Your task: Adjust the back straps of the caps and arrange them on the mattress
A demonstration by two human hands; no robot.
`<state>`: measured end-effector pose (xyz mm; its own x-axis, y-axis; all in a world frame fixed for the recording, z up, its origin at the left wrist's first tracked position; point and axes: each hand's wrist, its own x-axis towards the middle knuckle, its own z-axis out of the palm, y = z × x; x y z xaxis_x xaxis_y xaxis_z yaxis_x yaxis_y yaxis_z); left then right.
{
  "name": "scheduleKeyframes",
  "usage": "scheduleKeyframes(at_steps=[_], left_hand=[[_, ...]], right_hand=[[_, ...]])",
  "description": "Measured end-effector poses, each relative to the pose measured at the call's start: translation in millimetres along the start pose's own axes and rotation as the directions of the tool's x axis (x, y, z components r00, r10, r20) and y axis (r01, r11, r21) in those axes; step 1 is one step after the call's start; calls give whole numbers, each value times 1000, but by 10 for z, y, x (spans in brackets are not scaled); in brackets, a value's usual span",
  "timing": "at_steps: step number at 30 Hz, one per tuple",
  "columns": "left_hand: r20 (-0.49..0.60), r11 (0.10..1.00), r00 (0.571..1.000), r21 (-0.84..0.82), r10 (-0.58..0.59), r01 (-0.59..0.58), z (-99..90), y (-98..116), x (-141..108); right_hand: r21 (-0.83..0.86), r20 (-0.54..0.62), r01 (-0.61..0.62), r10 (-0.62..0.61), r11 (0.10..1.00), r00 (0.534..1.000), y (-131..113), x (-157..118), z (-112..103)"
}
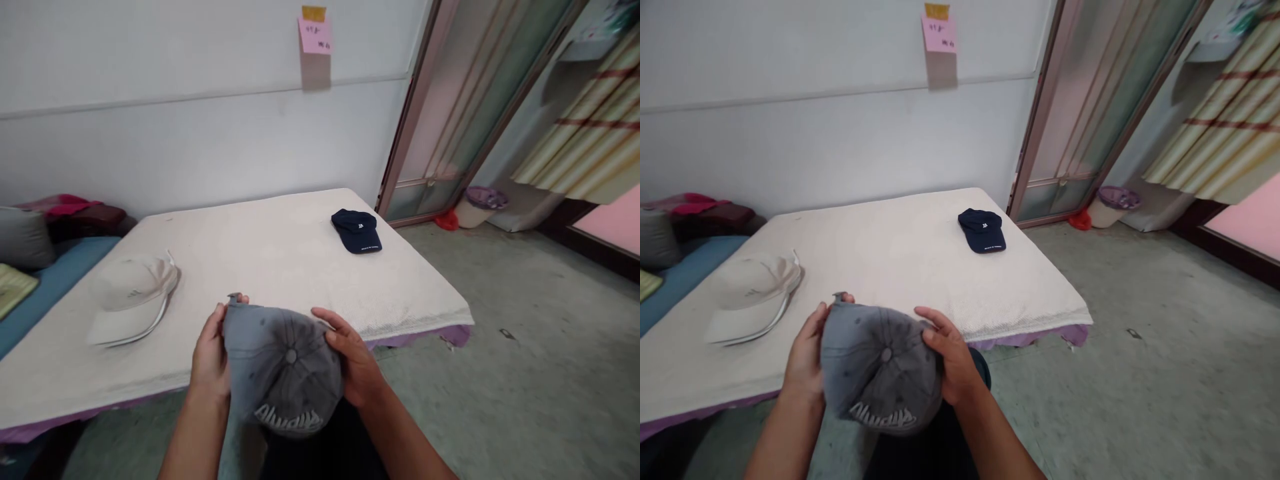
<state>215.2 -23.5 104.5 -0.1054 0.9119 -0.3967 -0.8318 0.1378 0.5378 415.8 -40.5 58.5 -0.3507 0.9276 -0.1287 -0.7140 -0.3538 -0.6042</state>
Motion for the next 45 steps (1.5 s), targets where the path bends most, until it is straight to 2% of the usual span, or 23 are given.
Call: scheduleKeyframes(at_steps=[3,6,9,12,14,17,21,24,28,31,34,35,37,38,40,41,43,45], left_hand=[[-21,987,1000,161,-3,6,-251,-184,-34],[-46,962,989,228,-142,149,-537,-411,-174],[-85,951,964,166,-250,261,-846,-643,-358],[-26,964,967,73,-255,256,-1144,-862,-520],[-69,981,980,24,-188,191,-1296,-989,-593],[-175,989,974,-42,-147,141,-1408,-1111,-632],[-163,991,979,-79,-123,111,-1369,-1052,-561],[-184,999,982,-17,-44,42,-1274,-796,-447],[-247,979,954,152,170,-135,-1091,-245,-205],[-124,929,945,260,304,-265,-891,273,61],[12,836,883,318,469,-448,-649,895,374],[53,800,849,308,526,-515,-574,1121,485],[91,711,749,255,657,-655,-464,1574,712],[75,663,691,229,719,-713,-441,1787,827],[-60,578,581,225,812,-784,-483,2143,1050],[-177,578,550,259,816,-774,-552,2273,1149],[-296,621,549,291,782,-727,-776,2420,1299],[-406,687,561,319,721,-652,-1074,2433,1365]], right_hand=[[42,-105,77,-72,996,992,-52,59,-14],[71,-163,115,-102,991,981,-91,112,4],[113,-216,148,-121,982,969,-108,180,42],[133,-274,192,-150,972,950,-99,264,64],[141,-314,210,-157,968,936,-76,320,54],[141,-372,198,-133,970,919,-16,394,-20],[40,-449,200,-161,979,879,103,481,-245],[-80,-423,172,-190,982,886,213,536,-466],[-132,-405,153,-194,979,893,328,600,-684],[-136,-374,112,-156,984,914,361,640,-731],[-148,-373,52,-105,988,922,379,658,-719],[-150,-373,40,-94,988,923,388,660,-712],[-155,-364,33,-88,987,927,410,663,-705],[-157,-357,31,-87,987,930,421,665,-706],[-161,-347,26,-82,987,934,439,672,-712],[-163,-345,20,-76,986,935,445,676,-717],[-166,-343,2,-59,986,938,452,684,-725],[-169,-332,-14,-43,985,942,454,685,-729]])
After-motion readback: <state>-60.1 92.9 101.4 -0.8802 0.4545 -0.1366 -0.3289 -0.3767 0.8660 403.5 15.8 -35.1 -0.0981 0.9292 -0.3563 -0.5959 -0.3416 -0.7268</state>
